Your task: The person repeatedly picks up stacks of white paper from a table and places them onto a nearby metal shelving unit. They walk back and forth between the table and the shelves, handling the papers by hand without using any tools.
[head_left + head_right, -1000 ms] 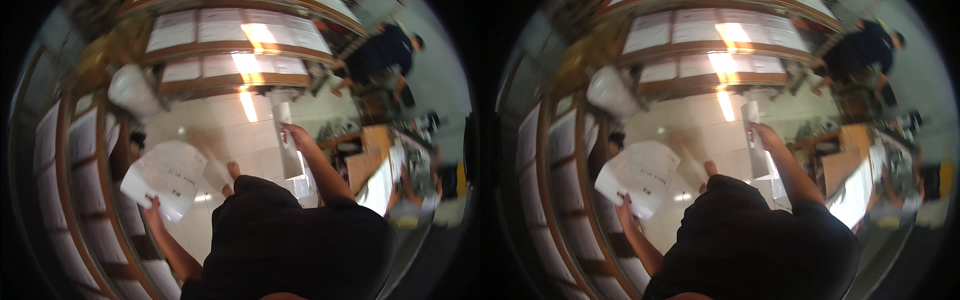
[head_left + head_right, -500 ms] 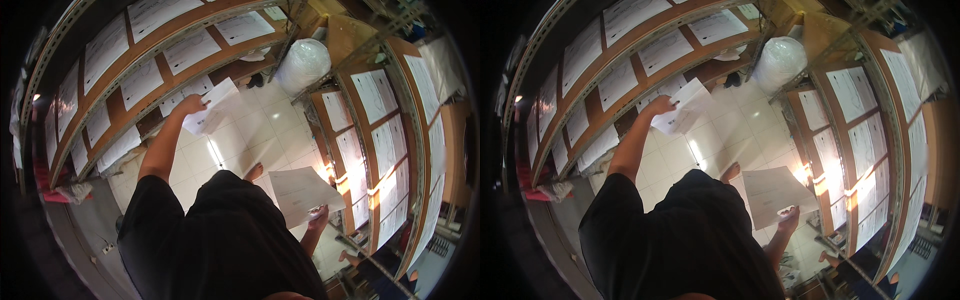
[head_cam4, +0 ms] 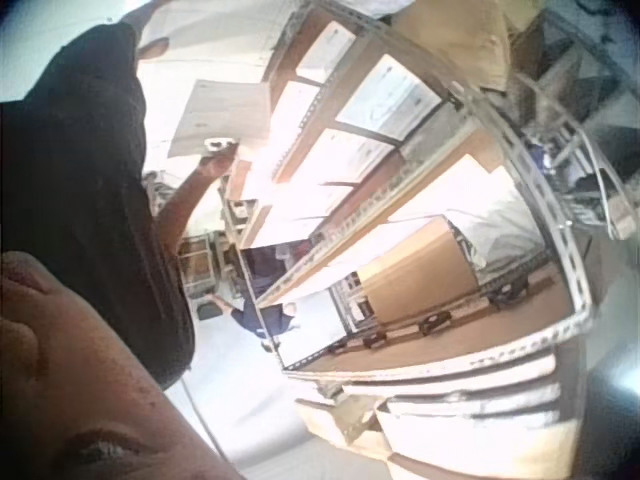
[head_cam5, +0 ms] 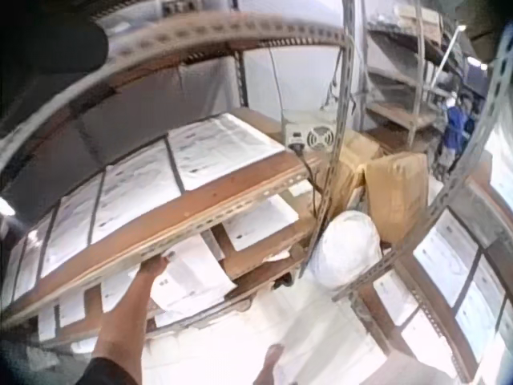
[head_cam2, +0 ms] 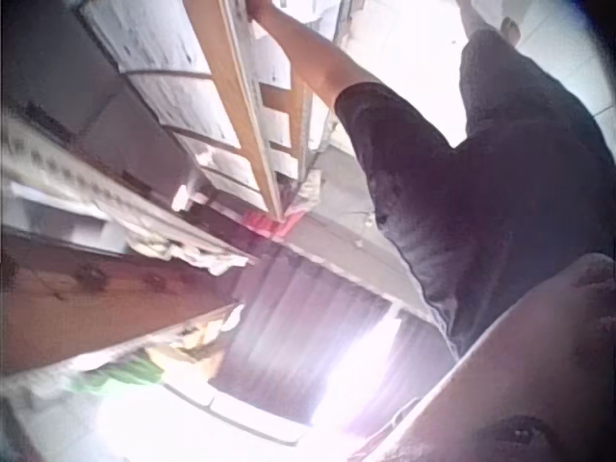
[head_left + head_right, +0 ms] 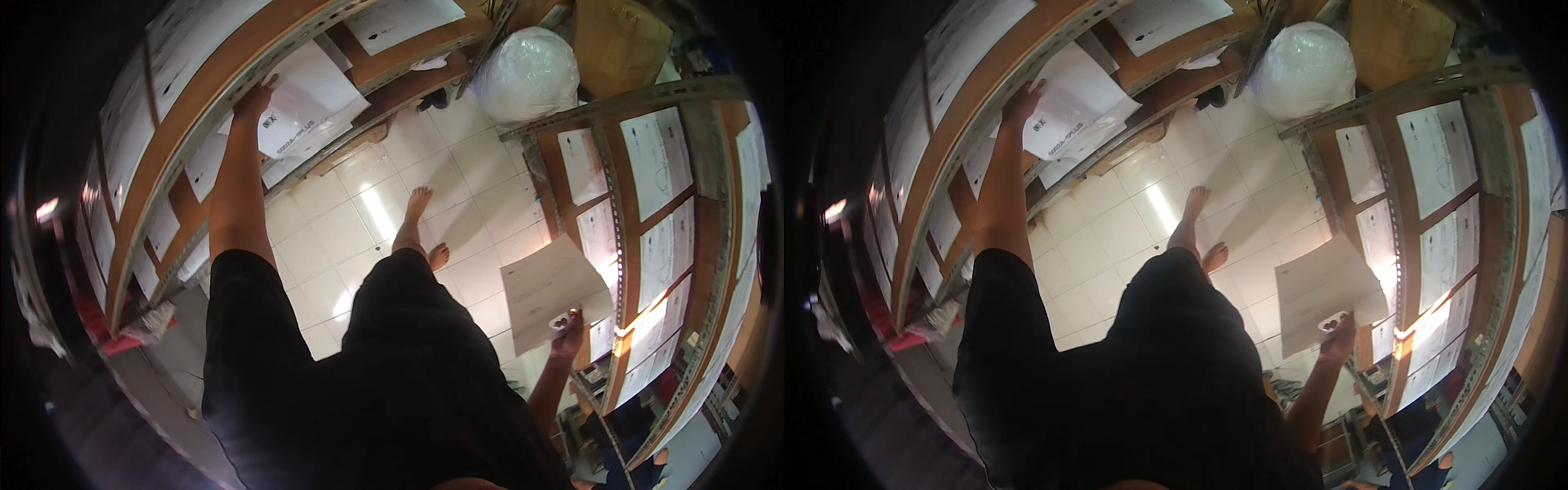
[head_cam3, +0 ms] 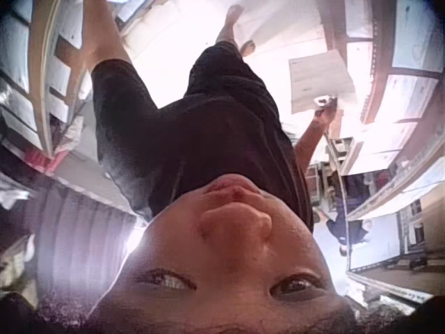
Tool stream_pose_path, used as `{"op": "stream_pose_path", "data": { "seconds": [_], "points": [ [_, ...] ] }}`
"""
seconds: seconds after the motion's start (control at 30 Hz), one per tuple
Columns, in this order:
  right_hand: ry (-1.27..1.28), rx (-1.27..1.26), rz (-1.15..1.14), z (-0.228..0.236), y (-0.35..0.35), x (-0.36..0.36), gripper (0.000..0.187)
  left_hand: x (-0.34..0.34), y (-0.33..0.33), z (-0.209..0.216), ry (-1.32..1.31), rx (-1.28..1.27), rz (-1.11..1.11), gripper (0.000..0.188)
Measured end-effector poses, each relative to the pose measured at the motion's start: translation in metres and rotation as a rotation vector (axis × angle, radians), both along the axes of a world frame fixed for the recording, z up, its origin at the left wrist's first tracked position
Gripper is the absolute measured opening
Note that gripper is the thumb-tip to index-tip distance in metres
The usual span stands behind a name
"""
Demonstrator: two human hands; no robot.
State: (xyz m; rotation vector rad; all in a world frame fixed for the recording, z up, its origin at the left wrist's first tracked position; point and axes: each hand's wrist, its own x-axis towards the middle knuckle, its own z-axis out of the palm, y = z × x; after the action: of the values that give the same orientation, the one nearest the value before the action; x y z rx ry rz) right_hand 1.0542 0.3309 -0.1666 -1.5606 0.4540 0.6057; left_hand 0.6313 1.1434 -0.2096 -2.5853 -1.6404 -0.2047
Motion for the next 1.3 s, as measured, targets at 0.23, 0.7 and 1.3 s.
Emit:
{"op": "stream_pose_path", "data": {
  "seconds": [0.23, 0.7, 1.3],
  "points": [
    [0.144, -0.136, -0.117, 0.016, 0.105, -0.01, 0.024, 0.022, 0.093, -0.066, 0.014, 0.155, 0.072, 0.045],
    [0.387, -0.174, -0.129, -0.068, 0.231, 0.002, 0.018, -0.085, 0.344, -0.062, 0.249, 0.425, 0.125, 0.06],
    [0.39, -0.315, -0.109, -0.078, 0.261, -0.048, 0.016, 0.008, 0.354, -0.072, 0.339, 0.179, 0.489, 0.061]
  ]
}}
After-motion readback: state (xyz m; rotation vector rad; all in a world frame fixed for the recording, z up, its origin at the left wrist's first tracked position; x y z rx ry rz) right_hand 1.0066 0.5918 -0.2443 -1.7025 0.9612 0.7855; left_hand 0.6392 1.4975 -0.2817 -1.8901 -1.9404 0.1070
